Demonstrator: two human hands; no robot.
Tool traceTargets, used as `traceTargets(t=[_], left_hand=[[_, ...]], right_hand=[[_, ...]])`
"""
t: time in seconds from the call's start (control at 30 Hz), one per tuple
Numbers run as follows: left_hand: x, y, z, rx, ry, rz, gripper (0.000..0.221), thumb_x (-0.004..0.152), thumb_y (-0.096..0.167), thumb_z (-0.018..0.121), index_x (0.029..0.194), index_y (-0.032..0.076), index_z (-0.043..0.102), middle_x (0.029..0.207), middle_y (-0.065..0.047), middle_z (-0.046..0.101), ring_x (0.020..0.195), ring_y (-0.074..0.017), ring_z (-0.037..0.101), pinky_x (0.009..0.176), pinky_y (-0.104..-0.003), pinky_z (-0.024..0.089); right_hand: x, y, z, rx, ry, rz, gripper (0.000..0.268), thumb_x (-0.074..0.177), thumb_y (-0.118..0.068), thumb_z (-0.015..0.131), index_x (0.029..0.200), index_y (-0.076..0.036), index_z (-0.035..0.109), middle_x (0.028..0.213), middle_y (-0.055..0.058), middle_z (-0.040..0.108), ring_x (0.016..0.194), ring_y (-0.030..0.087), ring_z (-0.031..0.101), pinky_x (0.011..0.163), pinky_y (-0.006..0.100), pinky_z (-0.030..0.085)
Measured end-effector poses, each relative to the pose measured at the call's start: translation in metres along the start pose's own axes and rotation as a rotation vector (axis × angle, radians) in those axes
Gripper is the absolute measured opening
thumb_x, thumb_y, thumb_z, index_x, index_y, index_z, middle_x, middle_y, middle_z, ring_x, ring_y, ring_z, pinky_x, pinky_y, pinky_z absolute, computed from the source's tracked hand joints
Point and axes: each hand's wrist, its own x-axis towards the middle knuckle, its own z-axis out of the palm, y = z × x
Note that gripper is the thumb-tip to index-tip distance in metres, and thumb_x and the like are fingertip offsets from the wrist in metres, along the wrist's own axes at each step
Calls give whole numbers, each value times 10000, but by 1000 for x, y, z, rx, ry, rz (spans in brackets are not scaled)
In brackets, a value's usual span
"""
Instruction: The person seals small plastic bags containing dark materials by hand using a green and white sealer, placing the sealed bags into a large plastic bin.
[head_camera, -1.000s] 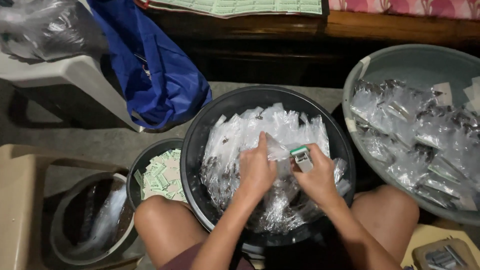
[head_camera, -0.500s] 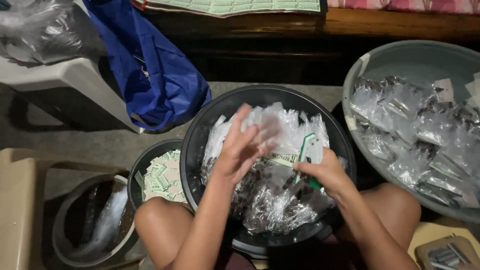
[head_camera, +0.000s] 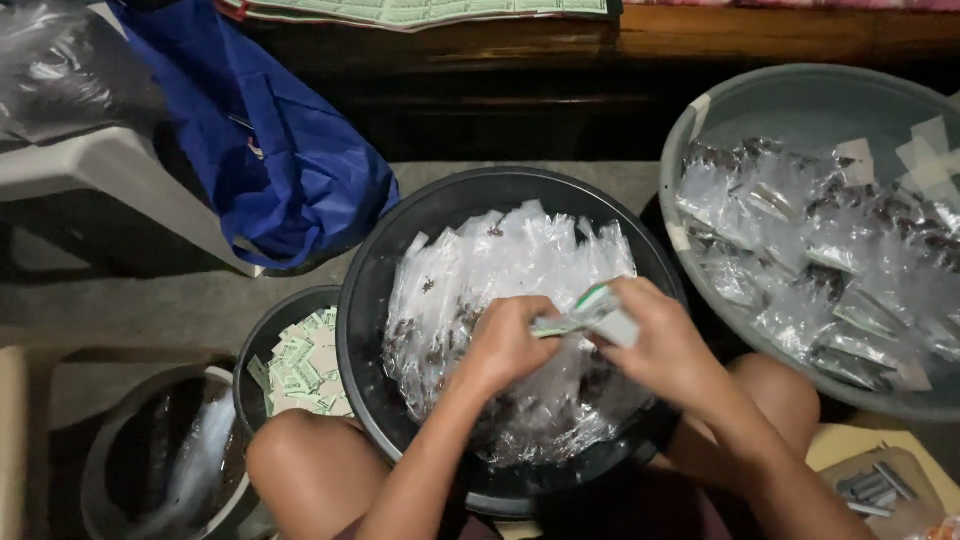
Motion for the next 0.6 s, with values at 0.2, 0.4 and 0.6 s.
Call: traceTargets(t=[0.2, 0.4, 0.6], left_hand=[[0, -4, 1, -74, -62, -66, 163, 673, 336, 794, 820, 268, 779, 629, -61, 698, 703, -305, 706, 648, -406, 534], [-6, 11, -6, -388, -163, 64, 217, 702, 209, 816, 869, 83, 760, 782, -112, 697, 740, -245, 630, 705, -367, 519], [-19, -4, 27, -563, -208, 90, 438, 765, 237, 845, 1094, -4, 687, 1001, -178, 714, 983, -297, 649, 857, -436, 525]], right_hand=[[13, -22, -13, -133, -185, -51, 493, 668, -18, 826, 1129, -86, 665, 792, 135, 713, 779, 355, 733, 689, 408, 566], [24, -9, -15, -247, -313, -78, 516, 646, -79, 833, 1114, -73, 616, 815, 205, 701, 815, 464, 696, 672, 513, 547], [35, 39, -11, -70, -354, 147, 449, 647, -120, 846, 1064, -119, 680, 784, 197, 741, 801, 422, 732, 676, 473, 547]])
